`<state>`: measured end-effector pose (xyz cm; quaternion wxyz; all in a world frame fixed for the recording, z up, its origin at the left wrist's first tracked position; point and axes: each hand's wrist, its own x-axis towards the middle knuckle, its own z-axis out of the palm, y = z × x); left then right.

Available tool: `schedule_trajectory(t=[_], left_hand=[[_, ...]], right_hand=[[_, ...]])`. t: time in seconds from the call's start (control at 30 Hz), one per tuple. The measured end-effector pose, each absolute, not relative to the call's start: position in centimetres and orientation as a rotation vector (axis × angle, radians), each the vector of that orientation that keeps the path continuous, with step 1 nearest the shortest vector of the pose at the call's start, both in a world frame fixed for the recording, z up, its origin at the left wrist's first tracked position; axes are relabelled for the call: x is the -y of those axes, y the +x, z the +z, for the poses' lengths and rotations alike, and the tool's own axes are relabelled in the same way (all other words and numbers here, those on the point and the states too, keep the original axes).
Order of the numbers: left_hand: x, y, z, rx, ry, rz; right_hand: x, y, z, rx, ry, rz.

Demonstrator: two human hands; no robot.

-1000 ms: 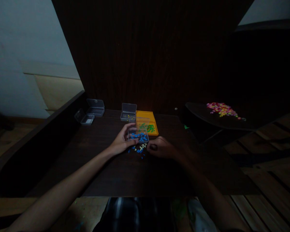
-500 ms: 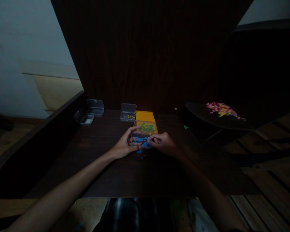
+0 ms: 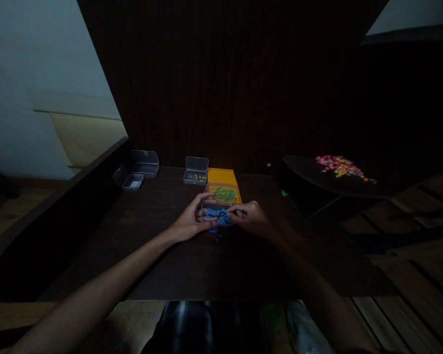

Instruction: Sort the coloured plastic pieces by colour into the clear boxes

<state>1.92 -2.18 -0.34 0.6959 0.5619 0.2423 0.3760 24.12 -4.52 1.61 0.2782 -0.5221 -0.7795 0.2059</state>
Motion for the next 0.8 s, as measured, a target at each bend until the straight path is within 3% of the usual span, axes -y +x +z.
schedule_trajectory(t=[0.2,0.4,0.8], left_hand=[[0.8,1.4,-0.8,-0.564,1.289,0.902],[-0.1,0.9,-0.9,-0.642,1.313,1.000],[0.1,0.9,-0.7,-0.646,1.323,0.998]], right_hand=[[5.0,24.5,2.1,2.020,-1.336,0.570],[5.7,23.8,1.9,2.420,-1.088,0.761],[5.3,24.1,2.0,2.585,-1.265,0.635]])
